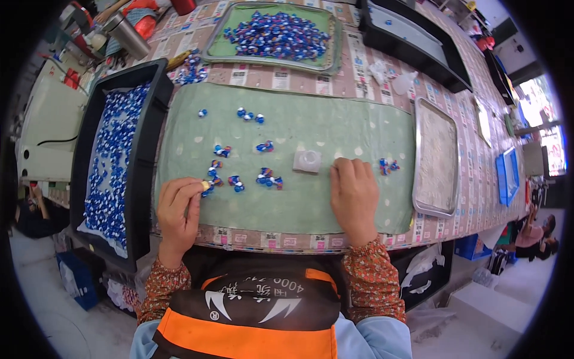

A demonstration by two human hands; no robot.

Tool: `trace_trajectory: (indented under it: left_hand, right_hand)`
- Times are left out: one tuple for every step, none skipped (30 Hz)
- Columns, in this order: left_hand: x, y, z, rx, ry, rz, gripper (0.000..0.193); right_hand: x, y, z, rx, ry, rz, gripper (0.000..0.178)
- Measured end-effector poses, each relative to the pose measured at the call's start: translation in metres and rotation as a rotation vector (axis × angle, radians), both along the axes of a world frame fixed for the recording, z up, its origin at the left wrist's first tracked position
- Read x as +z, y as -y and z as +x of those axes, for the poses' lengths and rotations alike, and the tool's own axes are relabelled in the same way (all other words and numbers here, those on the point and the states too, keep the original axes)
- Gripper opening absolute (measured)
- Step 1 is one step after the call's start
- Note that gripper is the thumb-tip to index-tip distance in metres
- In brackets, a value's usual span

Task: Assembling and sorting small blue and yellow toy components on a workstation.

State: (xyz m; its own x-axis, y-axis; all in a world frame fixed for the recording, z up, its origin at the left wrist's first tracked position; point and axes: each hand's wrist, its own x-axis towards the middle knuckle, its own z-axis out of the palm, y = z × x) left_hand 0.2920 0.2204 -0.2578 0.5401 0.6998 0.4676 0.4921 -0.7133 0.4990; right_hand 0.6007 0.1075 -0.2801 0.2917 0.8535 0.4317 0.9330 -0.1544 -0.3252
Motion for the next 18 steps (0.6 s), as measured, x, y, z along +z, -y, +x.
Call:
trace_trajectory:
  left_hand:
    - [0.0, 0.0, -0.001, 0.0, 0.011, -0.003, 0.015]
    - [0.0, 0.0, -0.003, 0.018, -0.003, -0.001, 0.015]
    - [0.001, -0.001, -0.003, 0.038, -0.003, -0.01, 0.015]
    - [0.002, -0.001, -0.004, 0.058, -0.003, -0.019, 0.015]
    - [0.004, -0.001, -0.007, 0.068, -0.014, -0.018, 0.015]
    - [0.004, -0.002, -0.006, 0.079, -0.006, -0.019, 0.016]
    - [0.004, -0.002, -0.006, 0.087, 0.003, -0.02, 0.016]
    - [0.01, 0.0, -0.008, 0.103, 0.049, -0.006, 0.017]
    - [0.02, 0.002, -0.007, 0.098, 0.105, 0.002, 0.018]
    - [0.032, 0.006, -0.009, 0.111, 0.219, 0.057, 0.016]
    - [0.052, 0.017, -0.019, 0.15, 0.429, 0.16, 0.021]
    - [0.073, 0.011, -0.038, 0.099, 0.424, 0.52, 0.029]
    - [0.058, 0.007, -0.037, 0.089, 0.437, 0.47, 0.029]
    - [0.053, 0.008, -0.031, 0.065, 0.48, 0.457, 0.029]
    - [0.062, 0.01, -0.02, 0.06, 0.501, 0.454, 0.03]
    - [0.07, 0.013, -0.01, 0.057, 0.522, 0.45, 0.03]
    - [0.052, 0.018, -0.012, 0.034, 0.575, 0.436, 0.03]
    - [0.056, 0.018, -0.007, 0.035, 0.595, 0.439, 0.03]
  right_hand:
    - [0.001, 0.001, 0.0, -0.013, 0.061, 0.009, 0.011]
    - [0.001, 0.002, 0.0, 0.005, 0.048, 0.011, 0.011]
    - [0.001, 0.005, 0.001, 0.022, 0.124, -0.008, 0.011]
    - [0.002, 0.007, 0.0, 0.037, 0.201, -0.026, 0.012]
    - [0.002, 0.011, -0.004, 0.054, 0.187, -0.047, 0.013]
    - [0.0, 0.015, -0.006, 0.058, 0.183, -0.048, 0.013]
    - [-0.003, 0.02, -0.007, 0.071, 0.168, -0.028, 0.015]
    - [-0.005, 0.023, -0.007, 0.081, 0.154, -0.009, 0.016]
    - [-0.006, 0.026, -0.004, 0.058, 0.162, -0.019, 0.016]
    - [-0.005, 0.029, -0.003, 0.06, 0.109, 0.02, 0.018]
    - [-0.001, 0.028, -0.006, 0.08, 0.045, 0.064, 0.02]
    - [0.0, 0.032, -0.005, 0.053, 0.027, 0.079, 0.02]
    - [-0.011, 0.026, -0.006, 0.047, -0.008, 0.075, 0.021]
    - [-0.017, 0.025, -0.004, 0.038, -0.047, 0.104, 0.021]
    - [-0.02, 0.019, -0.005, 0.051, -0.104, 0.138, 0.021]
    - [-0.018, 0.014, -0.009, 0.064, -0.127, 0.134, 0.022]
    - [-0.018, 0.015, -0.006, 0.049, -0.121, 0.129, 0.023]
    - [-0.019, 0.011, -0.008, 0.038, -0.107, 0.11, 0.023]
